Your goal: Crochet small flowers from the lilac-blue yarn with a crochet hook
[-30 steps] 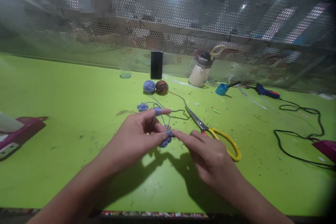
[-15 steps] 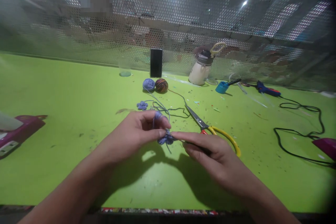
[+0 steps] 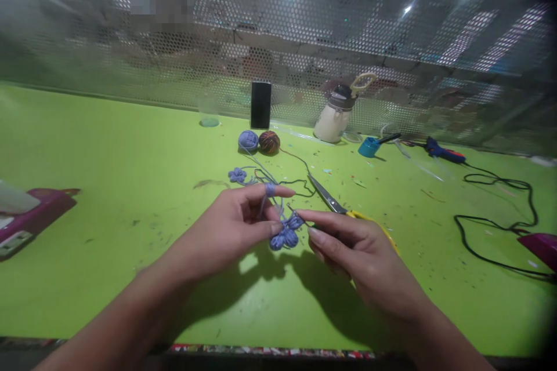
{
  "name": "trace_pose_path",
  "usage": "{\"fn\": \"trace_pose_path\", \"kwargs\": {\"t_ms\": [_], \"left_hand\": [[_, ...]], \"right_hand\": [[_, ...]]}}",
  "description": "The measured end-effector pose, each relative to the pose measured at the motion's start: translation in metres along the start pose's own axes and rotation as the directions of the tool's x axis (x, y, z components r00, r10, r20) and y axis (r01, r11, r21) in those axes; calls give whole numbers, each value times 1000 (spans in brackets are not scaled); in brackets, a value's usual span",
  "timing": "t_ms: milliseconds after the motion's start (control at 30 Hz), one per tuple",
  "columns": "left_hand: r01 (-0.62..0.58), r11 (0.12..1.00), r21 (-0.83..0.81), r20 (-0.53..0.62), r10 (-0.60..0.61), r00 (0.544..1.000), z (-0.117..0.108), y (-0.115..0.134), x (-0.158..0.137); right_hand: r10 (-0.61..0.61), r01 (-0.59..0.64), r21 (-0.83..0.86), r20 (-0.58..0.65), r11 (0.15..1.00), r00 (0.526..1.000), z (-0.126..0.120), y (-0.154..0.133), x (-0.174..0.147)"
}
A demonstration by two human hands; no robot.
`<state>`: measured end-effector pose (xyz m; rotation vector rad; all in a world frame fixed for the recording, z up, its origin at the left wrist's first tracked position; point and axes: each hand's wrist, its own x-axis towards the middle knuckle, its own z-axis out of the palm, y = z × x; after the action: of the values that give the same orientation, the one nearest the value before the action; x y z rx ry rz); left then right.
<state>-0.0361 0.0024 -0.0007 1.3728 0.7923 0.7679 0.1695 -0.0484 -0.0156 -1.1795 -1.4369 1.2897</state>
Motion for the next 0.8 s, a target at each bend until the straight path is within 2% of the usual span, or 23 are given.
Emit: {"fn": "trace_pose_path", "kwargs": {"t_ms": [200, 367, 667, 800], "left_hand": [[-26, 1000, -8, -39, 26, 999, 6, 5, 0], [-25, 999, -27, -95, 23, 995, 9, 6, 1], [-16, 998, -64, -105, 9, 994, 11, 1, 0], [-30, 999, -17, -96, 28, 995, 12, 0, 1]], "right_hand": [[51, -52, 33, 24, 998, 998, 0, 2, 2], [20, -20, -28, 1, 999, 1000, 0, 2, 3], [11, -11, -37, 0, 999, 1000, 2, 2, 2], [32, -31, -26, 7, 999, 999, 2, 0, 2]]}}
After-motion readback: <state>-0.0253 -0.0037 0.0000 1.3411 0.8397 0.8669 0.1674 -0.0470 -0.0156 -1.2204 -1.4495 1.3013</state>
